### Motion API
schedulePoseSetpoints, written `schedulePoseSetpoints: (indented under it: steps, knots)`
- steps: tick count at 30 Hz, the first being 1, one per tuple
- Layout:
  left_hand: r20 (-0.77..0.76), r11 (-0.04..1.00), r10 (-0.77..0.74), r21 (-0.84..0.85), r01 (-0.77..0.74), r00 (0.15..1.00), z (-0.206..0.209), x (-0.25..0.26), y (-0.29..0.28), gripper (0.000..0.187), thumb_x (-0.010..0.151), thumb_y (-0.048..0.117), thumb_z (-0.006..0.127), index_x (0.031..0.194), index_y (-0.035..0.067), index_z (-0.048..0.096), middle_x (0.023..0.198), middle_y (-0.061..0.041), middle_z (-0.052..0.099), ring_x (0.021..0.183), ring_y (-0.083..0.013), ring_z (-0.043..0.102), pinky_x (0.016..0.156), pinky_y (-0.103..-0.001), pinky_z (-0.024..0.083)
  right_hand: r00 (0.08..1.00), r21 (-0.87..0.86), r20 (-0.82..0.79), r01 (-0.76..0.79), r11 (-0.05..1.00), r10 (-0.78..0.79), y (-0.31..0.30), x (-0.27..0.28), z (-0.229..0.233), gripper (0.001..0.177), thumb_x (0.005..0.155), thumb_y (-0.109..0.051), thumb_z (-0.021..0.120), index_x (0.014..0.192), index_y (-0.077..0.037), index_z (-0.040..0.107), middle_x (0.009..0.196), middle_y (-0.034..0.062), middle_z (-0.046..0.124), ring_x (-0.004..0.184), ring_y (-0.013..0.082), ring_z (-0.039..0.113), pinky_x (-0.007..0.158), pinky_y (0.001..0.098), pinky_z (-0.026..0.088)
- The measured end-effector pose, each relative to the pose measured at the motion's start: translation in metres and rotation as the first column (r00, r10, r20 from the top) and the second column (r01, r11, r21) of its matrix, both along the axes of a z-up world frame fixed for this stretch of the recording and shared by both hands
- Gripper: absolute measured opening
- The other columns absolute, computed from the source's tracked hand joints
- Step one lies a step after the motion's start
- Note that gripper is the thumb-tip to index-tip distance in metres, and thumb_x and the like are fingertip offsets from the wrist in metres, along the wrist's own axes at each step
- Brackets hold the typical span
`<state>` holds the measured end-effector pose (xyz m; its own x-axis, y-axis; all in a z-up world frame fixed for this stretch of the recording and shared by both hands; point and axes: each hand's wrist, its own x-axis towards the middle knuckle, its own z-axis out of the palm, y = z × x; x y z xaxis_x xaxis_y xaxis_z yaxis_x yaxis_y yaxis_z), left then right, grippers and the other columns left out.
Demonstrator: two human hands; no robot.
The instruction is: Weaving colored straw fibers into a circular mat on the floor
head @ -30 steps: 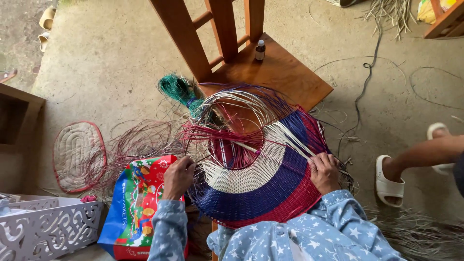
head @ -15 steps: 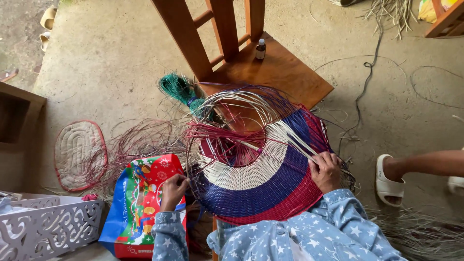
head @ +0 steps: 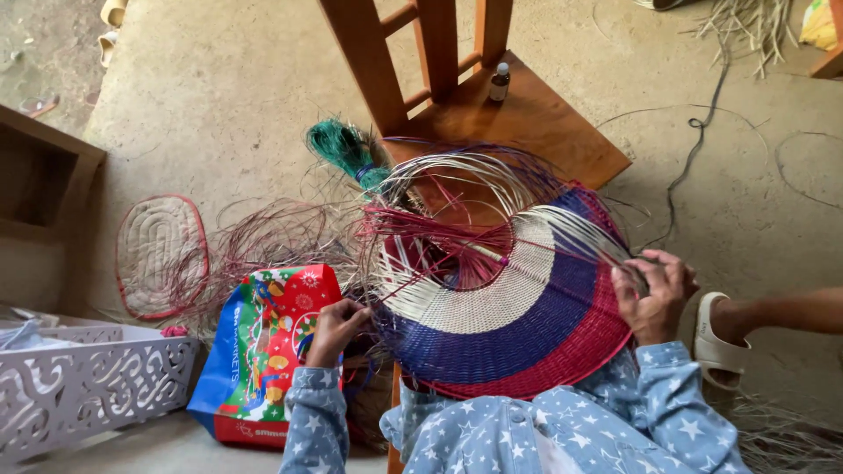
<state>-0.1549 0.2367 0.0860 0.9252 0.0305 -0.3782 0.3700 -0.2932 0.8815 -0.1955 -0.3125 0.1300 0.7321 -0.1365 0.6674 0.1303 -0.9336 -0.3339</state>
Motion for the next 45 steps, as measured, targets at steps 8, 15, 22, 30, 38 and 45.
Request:
schedulePoseSetpoints:
  steps: [8, 15, 22, 30, 38, 45]
  knots:
    - [-0.098, 0.934, 0.171, -0.301, -0.193, 0.98, -0.01, -0.031, -0.028, 0.022, 0.08, 0.013, 0.083, 0.089, -0.004, 0.074, 0.072, -0.012, 0.069, 0.063, -0.0156, 0.068, 0.059, -0.025, 0.058, 0.867, 0.408, -0.051, -0.436, 0.802, 0.496, 0.122, 0.028, -0.023, 0.006, 0.094, -0.019, 0.07, 0.093, -0.015, 0.075, 0.101, 0.0048, 0.07, 0.101, 0.0275, 0.068, 0.095, 0.0383, 0.05]
    - [-0.179, 0.869, 0.197, -0.425, -0.256, 0.964, -0.019, -0.05, -0.028, 0.027, 0.083, 0.012, 0.085, 0.091, -0.009, 0.071, 0.073, -0.014, 0.066, 0.064, -0.0196, 0.069, 0.057, -0.03, 0.059, 0.548, 0.369, 0.005, -0.778, 0.508, 0.837, 0.281, 0.035, -0.007, 0.01, 0.094, -0.017, 0.069, 0.101, -0.011, 0.074, 0.11, 0.0102, 0.069, 0.109, 0.0319, 0.067, 0.096, 0.0435, 0.05]
    - [-0.233, 0.704, 0.233, -0.629, -0.329, 0.944, -0.05, -0.06, -0.018, 0.025, 0.086, 0.003, 0.077, 0.1, -0.014, 0.066, 0.087, -0.022, 0.069, 0.073, -0.0269, 0.074, 0.071, -0.036, 0.064, 0.418, 0.334, -0.334, -0.786, 0.521, 0.845, 0.3, 0.039, -0.085, 0.02, 0.096, -0.022, 0.06, 0.082, -0.01, 0.065, 0.078, 0.012, 0.064, 0.076, 0.0361, 0.065, 0.072, 0.0491, 0.05]
    - [-0.322, 0.491, 0.076, -0.811, -0.317, 0.944, -0.062, -0.071, -0.024, 0.019, 0.095, 0.004, 0.067, 0.112, -0.006, 0.066, 0.093, -0.011, 0.072, 0.076, -0.0126, 0.07, 0.07, -0.02, 0.058, 0.366, 0.471, -0.478, -0.66, 0.585, 0.798, 0.312, 0.029, -0.036, 0.023, 0.091, -0.014, 0.062, 0.105, -0.01, 0.079, 0.088, 0.0049, 0.077, 0.073, 0.0215, 0.063, 0.086, 0.0437, 0.042]
    - [-0.318, 0.396, 0.015, -0.868, -0.298, 0.948, -0.089, -0.08, -0.039, 0.024, 0.096, 0.005, 0.064, 0.119, -0.004, 0.062, 0.102, -0.009, 0.072, 0.079, -0.0095, 0.069, 0.071, -0.019, 0.057, 0.377, 0.519, -0.462, -0.618, 0.59, 0.803, 0.315, 0.026, -0.048, 0.028, 0.092, -0.019, 0.062, 0.114, -0.009, 0.077, 0.11, 0.004, 0.074, 0.101, 0.0226, 0.063, 0.098, 0.0441, 0.032]
    - [-0.238, 0.386, -0.095, -0.904, -0.185, 0.967, -0.104, -0.079, -0.04, 0.025, 0.099, 0.01, 0.063, 0.119, -0.004, 0.06, 0.089, -0.013, 0.07, 0.063, -0.0153, 0.066, 0.058, -0.024, 0.056, 0.361, 0.445, -0.575, -0.615, 0.651, 0.734, 0.318, 0.027, -0.062, 0.029, 0.095, -0.024, 0.057, 0.109, -0.012, 0.079, 0.091, 0.0059, 0.064, 0.082, 0.0219, 0.055, 0.094, 0.0483, 0.033]
